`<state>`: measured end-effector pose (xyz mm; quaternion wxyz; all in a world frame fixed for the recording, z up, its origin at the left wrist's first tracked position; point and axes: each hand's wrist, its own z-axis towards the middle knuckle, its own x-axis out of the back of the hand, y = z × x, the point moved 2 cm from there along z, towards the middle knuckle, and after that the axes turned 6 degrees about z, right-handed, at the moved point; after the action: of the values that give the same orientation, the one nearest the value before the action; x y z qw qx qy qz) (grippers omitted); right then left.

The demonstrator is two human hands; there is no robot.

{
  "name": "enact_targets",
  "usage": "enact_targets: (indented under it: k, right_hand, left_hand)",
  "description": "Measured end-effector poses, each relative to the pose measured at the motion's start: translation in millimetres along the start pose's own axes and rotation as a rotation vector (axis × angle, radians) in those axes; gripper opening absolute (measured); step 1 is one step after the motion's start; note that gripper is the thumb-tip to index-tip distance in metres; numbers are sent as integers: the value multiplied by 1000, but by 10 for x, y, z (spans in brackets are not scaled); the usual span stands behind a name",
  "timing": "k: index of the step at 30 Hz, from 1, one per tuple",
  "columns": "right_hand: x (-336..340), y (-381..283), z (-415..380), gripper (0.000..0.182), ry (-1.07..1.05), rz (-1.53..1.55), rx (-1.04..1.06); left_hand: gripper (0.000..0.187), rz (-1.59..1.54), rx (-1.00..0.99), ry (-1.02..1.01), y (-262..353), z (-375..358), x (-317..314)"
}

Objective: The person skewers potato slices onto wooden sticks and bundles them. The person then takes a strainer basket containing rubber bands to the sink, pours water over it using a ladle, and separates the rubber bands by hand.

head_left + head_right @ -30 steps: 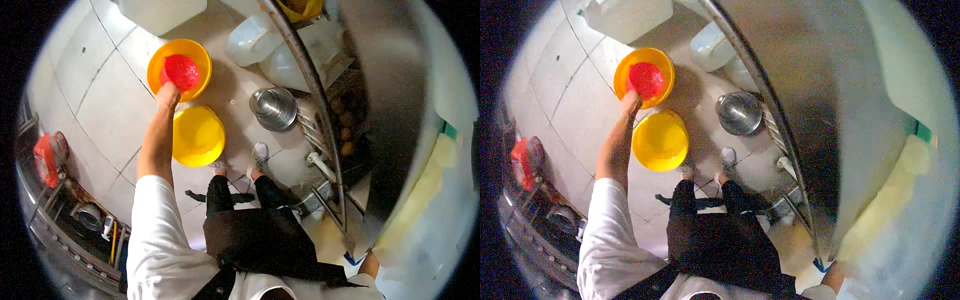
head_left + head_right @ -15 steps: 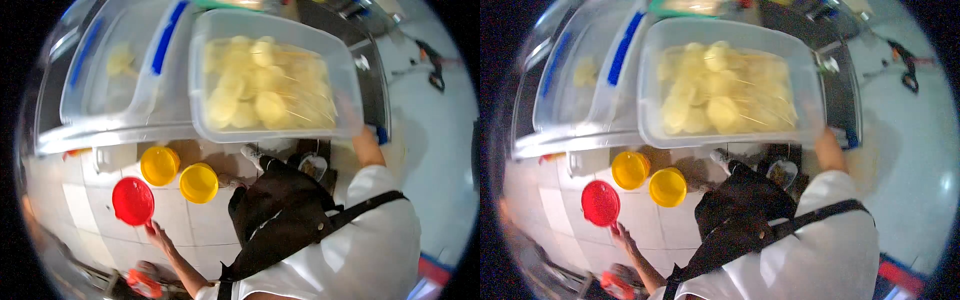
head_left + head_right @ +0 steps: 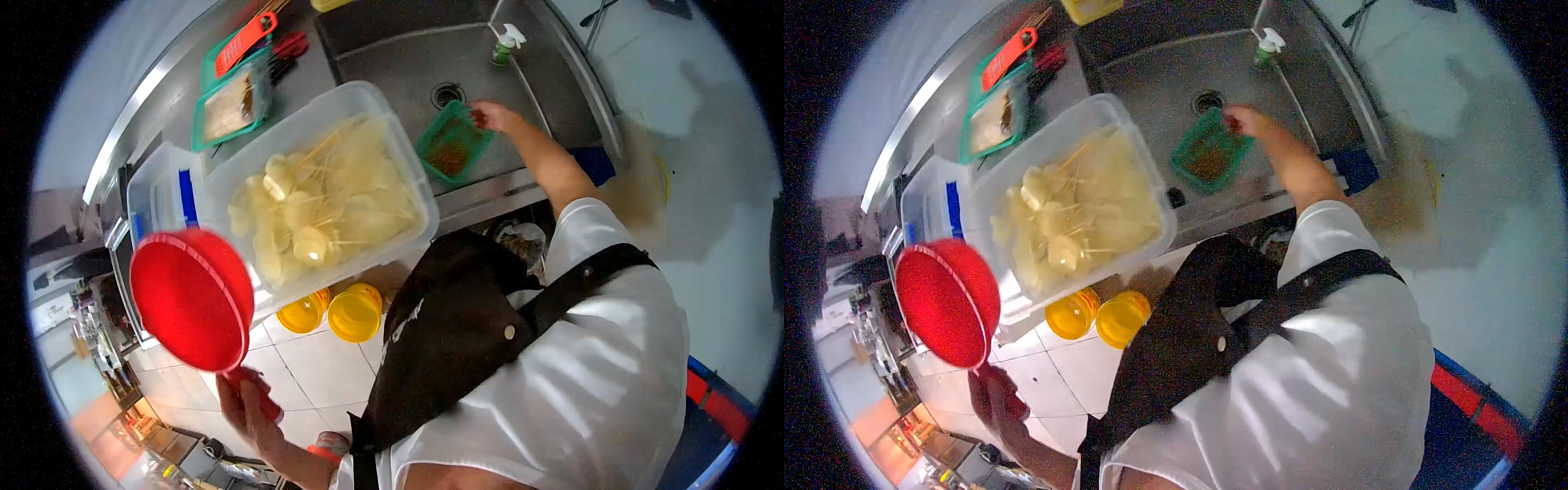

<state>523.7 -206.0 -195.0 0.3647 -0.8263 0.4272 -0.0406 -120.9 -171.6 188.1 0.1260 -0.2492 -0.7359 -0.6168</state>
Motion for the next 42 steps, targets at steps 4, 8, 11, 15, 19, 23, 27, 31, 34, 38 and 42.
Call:
enact_targets:
  k: [4, 8, 11, 15, 19, 23, 27, 31, 34, 38, 42]
  right_hand:
    - [-9, 132, 119, 21, -142, -354, -62]
    - [-115, 338, 91, 27, -214, -1324, 94]
    - [106, 848, 475, 18, -232, -1724, 540]
    - [491, 1665, 1277, 21, -279, -1787, 1176]
    - [441, 1608, 1270, 23, -39, -1704, 1076]
    - [255, 870, 760, 29, -431, -1863, 404]
    - [259, 499, 637, 37, 13, -790, 93]
    - [409, 729, 902, 39, -81, 118, -120]
    - [291, 648, 806, 31, -207, 458, -185]
    - [94, 423, 572, 29, -432, 336, -15]
    - [248, 794, 1036, 35, -226, 8, -31]
  left_hand:
    - [35, 1, -50, -193, 662, 323, -992]
    - [37, 84, -65, -342, 1017, 593, -1928]
    - [38, 142, -218, -494, 1149, 824, -2576]
    - [39, 165, -118, -650, 1386, 971, -3206]
    - [41, 470, -444, -618, 1408, 1279, -3606]
    - [40, 699, -542, -575, 1333, 1576, -3900]
    - [39, 935, -573, -546, 1381, 1681, -4103]
    - [35, 1120, -609, -529, 1521, 1650, -4323]
    - [31, 1252, -591, -552, 1480, 1679, -4509]
    - [30, 1247, -591, -609, 1333, 1661, -4684]
    - [35, 1159, -515, -637, 1293, 1630, -4689]
